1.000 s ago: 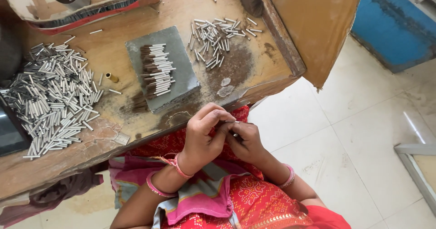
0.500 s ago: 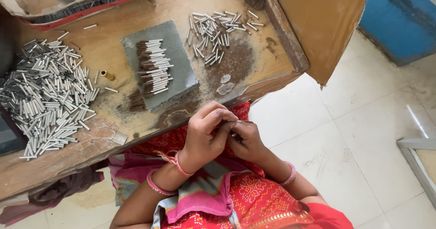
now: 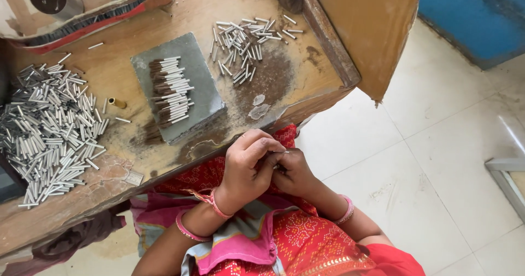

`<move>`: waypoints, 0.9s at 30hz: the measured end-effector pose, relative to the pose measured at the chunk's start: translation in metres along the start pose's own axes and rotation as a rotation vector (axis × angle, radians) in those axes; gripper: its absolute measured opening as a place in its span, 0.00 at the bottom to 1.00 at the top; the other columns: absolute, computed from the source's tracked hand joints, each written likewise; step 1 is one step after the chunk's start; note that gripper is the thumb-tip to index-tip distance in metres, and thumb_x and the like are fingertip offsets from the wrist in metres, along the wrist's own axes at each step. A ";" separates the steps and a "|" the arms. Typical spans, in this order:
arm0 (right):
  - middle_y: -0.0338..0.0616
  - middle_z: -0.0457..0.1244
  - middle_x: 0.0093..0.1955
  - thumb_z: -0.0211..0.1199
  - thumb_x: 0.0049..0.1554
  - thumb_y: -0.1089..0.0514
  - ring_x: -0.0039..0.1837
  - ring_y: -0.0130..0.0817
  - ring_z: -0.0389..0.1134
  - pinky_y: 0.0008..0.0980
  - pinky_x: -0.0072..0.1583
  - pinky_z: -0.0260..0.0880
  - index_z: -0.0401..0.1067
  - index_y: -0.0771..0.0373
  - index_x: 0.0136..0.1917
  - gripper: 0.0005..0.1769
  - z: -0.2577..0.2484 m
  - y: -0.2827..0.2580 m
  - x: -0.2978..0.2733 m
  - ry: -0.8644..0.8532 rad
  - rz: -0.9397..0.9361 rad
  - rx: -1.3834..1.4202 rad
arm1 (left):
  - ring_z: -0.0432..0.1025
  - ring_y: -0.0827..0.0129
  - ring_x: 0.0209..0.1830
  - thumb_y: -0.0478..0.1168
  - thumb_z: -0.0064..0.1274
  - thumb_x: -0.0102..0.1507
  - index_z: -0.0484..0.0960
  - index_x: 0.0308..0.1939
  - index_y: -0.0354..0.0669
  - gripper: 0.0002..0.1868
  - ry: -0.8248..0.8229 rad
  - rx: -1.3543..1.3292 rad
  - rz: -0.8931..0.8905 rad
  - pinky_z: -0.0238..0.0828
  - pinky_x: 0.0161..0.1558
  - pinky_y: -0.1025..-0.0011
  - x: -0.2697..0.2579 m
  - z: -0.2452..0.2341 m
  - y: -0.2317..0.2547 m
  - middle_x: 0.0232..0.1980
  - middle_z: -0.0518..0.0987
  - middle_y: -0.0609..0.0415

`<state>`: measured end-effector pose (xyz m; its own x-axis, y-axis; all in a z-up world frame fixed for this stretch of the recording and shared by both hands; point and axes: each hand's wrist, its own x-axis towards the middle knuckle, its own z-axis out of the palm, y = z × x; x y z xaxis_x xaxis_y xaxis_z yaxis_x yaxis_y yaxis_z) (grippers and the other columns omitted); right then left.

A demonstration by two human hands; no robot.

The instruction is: Assembling small brushes into metal tubes.

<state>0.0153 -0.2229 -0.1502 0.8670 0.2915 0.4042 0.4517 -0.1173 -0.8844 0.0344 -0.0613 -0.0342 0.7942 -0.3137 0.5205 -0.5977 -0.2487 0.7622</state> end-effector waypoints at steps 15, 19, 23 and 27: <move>0.50 0.70 0.45 0.61 0.51 0.64 0.48 0.42 0.76 0.34 0.50 0.75 0.72 0.64 0.42 0.04 -0.011 -0.002 -0.005 0.031 0.004 0.100 | 0.74 0.55 0.39 0.25 0.58 0.54 0.79 0.38 0.38 0.10 -0.071 0.025 0.024 0.72 0.43 0.65 0.012 0.025 0.006 0.38 0.78 0.48; 0.51 0.69 0.46 0.62 0.50 0.63 0.49 0.42 0.75 0.34 0.49 0.74 0.72 0.65 0.46 0.08 -0.014 -0.001 -0.003 0.055 -0.029 0.079 | 0.73 0.56 0.39 0.25 0.59 0.55 0.79 0.38 0.37 0.10 -0.084 0.017 0.027 0.71 0.42 0.66 0.014 0.028 0.005 0.38 0.78 0.48; 0.49 0.69 0.43 0.63 0.52 0.64 0.45 0.36 0.74 0.30 0.47 0.73 0.73 0.64 0.46 0.07 -0.015 0.003 -0.010 0.008 0.022 0.110 | 0.75 0.59 0.39 0.26 0.58 0.57 0.79 0.39 0.36 0.08 -0.070 -0.060 -0.052 0.73 0.42 0.68 0.013 0.026 0.005 0.39 0.78 0.48; 0.47 0.69 0.43 0.61 0.59 0.65 0.39 0.28 0.68 0.27 0.42 0.68 0.73 0.68 0.55 0.10 -0.018 -0.018 -0.005 0.111 0.065 0.187 | 0.76 0.60 0.39 0.24 0.55 0.60 0.80 0.42 0.35 0.08 -0.005 -0.053 -0.093 0.74 0.42 0.68 0.009 0.013 0.010 0.41 0.78 0.48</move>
<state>0.0071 -0.2392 -0.1323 0.9156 0.1818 0.3588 0.3560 0.0486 -0.9332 0.0346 -0.0781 -0.0269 0.8455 -0.2958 0.4445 -0.5143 -0.2279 0.8268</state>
